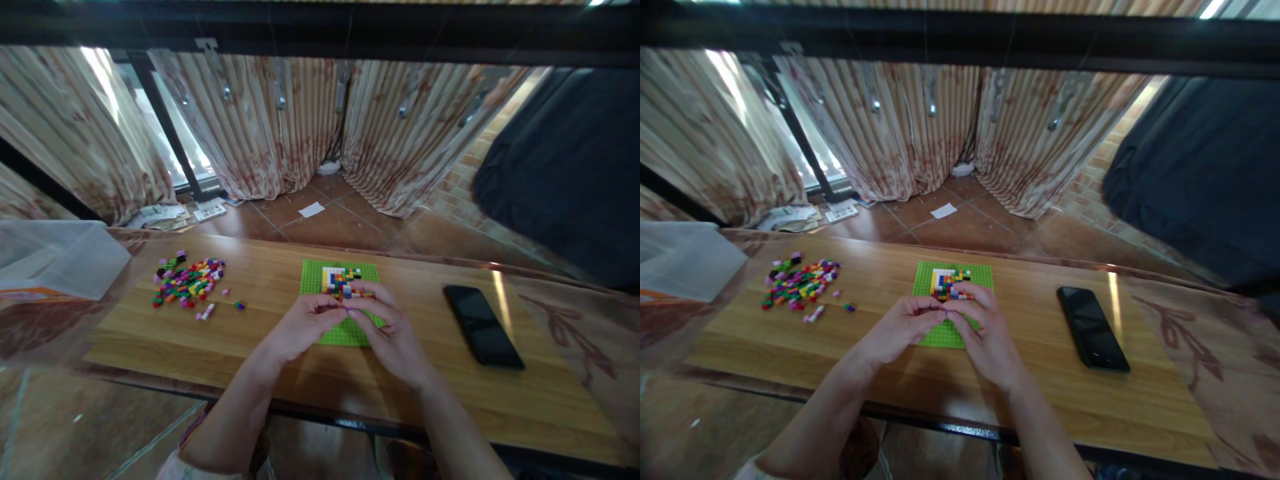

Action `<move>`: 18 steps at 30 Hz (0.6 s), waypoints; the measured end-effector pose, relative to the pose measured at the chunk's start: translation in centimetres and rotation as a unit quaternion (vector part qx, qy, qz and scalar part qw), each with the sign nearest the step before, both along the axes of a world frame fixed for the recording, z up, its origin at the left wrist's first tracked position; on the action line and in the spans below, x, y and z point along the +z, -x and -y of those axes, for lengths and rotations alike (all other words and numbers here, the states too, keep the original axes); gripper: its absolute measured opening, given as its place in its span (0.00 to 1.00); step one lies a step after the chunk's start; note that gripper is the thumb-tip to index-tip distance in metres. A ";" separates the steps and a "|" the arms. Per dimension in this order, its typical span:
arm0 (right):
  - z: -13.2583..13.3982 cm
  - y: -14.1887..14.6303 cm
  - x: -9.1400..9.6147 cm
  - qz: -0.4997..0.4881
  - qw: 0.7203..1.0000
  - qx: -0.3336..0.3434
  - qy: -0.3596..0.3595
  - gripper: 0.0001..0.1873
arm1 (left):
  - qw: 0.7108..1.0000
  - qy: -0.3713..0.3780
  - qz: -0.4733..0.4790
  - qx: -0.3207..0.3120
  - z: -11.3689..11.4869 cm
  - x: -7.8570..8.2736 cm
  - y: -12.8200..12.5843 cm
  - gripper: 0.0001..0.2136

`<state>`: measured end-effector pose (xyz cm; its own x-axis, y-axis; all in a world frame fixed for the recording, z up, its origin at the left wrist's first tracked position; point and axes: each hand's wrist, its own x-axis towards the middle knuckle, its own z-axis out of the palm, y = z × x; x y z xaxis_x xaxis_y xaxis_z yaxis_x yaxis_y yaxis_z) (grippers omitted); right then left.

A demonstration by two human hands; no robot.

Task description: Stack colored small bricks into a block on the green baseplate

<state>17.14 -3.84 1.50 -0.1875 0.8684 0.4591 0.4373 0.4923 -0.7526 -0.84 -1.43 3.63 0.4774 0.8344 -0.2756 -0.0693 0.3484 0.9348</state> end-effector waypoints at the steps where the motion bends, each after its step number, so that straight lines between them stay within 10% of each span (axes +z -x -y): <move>1: 0.0 -0.2 0.0 0.000 1.000 -0.004 0.000 0.10 | 1.000 -0.001 0.000 -0.002 -0.1 0.0 -0.2 0.20; 10: -1.0 -1.2 -1.6 -0.045 0.982 -0.181 0.029 0.07 | 0.992 -0.034 -0.050 0.107 -1.4 -0.9 -0.6 0.16; 18: -2.1 0.7 -2.3 -0.051 0.983 -0.172 0.038 0.06 | 0.984 -0.119 -0.082 0.104 -1.4 -1.4 -0.5 0.13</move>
<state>16.46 -1.77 -0.83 0.1678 0.9050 0.3908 0.4881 0.2682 -0.8305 -0.38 -0.04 2.19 0.2548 0.9596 -0.1195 0.0423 0.1124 0.9928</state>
